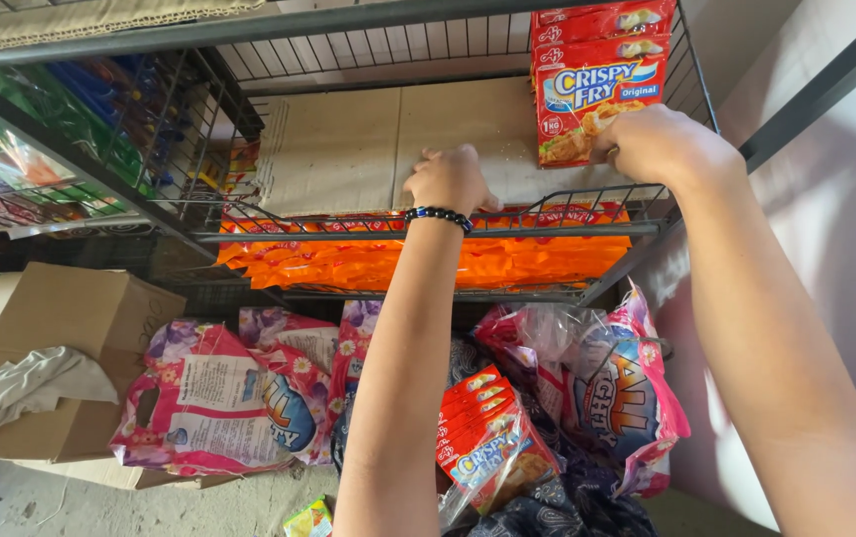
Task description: Stocking and organizing seasoning packets on a low grocery store shelf.
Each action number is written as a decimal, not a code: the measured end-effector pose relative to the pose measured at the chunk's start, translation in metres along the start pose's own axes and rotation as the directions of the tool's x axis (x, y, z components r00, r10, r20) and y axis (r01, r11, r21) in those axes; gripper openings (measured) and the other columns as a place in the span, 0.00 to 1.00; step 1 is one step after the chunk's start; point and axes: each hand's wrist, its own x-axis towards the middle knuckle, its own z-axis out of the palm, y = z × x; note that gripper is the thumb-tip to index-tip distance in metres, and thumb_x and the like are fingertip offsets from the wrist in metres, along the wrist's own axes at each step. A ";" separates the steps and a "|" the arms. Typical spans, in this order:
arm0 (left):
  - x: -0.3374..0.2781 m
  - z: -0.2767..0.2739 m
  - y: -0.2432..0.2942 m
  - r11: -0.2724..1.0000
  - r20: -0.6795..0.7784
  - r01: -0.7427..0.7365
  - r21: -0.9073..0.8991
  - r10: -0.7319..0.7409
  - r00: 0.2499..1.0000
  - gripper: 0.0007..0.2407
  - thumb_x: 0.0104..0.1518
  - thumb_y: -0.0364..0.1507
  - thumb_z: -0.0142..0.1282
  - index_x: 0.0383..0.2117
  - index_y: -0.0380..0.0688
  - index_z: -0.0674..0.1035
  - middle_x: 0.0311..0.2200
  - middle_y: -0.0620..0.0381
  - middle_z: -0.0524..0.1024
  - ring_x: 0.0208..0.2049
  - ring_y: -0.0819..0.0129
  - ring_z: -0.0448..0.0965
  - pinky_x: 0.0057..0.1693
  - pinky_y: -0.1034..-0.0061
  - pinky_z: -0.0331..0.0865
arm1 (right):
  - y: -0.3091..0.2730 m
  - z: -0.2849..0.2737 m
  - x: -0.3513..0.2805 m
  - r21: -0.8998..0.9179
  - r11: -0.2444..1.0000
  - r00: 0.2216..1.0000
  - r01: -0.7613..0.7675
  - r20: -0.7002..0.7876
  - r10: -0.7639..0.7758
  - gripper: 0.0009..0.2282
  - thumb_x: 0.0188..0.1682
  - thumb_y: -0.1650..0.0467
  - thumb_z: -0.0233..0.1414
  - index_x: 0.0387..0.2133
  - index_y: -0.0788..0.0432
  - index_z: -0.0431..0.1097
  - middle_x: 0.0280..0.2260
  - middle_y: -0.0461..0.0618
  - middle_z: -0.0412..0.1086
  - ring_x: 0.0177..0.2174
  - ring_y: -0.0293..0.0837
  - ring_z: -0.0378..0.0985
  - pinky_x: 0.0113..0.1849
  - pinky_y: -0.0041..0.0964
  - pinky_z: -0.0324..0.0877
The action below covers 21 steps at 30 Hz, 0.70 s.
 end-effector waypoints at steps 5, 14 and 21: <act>-0.001 0.017 -0.009 0.985 -0.241 -0.171 -0.022 0.161 0.957 0.29 0.45 0.43 0.73 0.54 0.53 0.75 0.59 0.43 0.69 0.61 0.49 0.69 0.62 0.44 0.64 | -0.001 -0.008 -0.011 -0.013 0.999 0.995 0.032 -0.092 -0.034 0.17 0.48 0.72 0.52 0.49 0.42 0.78 0.43 0.56 0.77 0.45 0.59 0.78 0.47 0.52 0.72; -0.146 0.019 -0.043 0.656 -0.869 -0.724 -0.211 0.213 0.447 0.10 0.63 0.23 0.59 0.50 0.45 0.79 0.44 0.51 0.77 0.45 0.58 0.79 0.51 0.68 0.74 | -0.084 -0.029 -0.130 0.268 0.772 0.607 0.576 -0.773 -0.185 0.07 0.52 0.79 0.62 0.41 0.60 0.77 0.36 0.57 0.75 0.35 0.46 0.78 0.37 0.36 0.72; -0.234 0.105 -0.103 0.640 -0.530 -0.349 -0.684 -0.107 0.841 0.11 0.60 0.28 0.67 0.24 0.34 0.77 0.18 0.52 0.74 0.19 0.66 0.71 0.30 0.73 0.67 | -0.121 0.111 -0.177 0.748 0.490 0.881 0.448 -0.462 -0.100 0.10 0.44 0.71 0.67 0.23 0.59 0.71 0.19 0.43 0.72 0.20 0.27 0.68 0.23 0.26 0.63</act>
